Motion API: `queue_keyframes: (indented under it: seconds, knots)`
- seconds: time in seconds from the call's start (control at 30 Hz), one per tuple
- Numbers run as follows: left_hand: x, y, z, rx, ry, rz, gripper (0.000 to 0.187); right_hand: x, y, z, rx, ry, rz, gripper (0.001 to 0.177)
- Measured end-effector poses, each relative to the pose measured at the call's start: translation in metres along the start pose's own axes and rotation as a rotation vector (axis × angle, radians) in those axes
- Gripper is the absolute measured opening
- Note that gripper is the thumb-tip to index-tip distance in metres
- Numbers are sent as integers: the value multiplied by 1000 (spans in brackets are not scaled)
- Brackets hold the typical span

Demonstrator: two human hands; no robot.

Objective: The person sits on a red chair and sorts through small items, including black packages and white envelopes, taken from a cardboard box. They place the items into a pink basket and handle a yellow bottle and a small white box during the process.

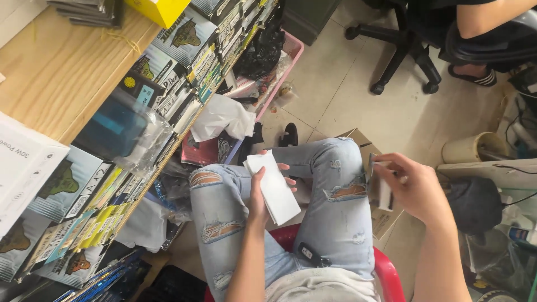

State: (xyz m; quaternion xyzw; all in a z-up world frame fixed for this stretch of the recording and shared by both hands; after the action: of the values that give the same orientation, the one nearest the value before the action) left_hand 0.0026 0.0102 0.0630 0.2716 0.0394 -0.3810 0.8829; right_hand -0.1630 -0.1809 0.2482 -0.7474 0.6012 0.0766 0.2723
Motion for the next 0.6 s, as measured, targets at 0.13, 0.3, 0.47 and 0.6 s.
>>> queue_keyframes:
  seconds: [0.13,0.3,0.47,0.6]
  knots:
    - [-4,6,2,146,-99,-27,60,0,-11,19,69,-136,-275,19]
    - [1,13,-5,100,-161,39,68,15,-45,41,189,-293,-455,20]
    - [-3,30,3,90,-119,160,69,13,-65,79,223,-445,-472,21]
    - [1,32,-6,27,-104,218,70,9,-68,102,180,-482,-476,28]
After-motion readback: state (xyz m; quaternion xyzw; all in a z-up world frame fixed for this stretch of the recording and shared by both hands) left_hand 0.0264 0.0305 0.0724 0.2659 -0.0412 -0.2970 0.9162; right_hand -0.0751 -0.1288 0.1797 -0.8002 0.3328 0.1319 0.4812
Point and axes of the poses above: each hand's wrist, its own x-axis towards the middle knuckle, its own z-axis out of the palm, y = z × x, the point moved 1 cm from there along x, towards the middle knuckle, and after that the axes turned 12 degrees about z, right-handed, at the moved point
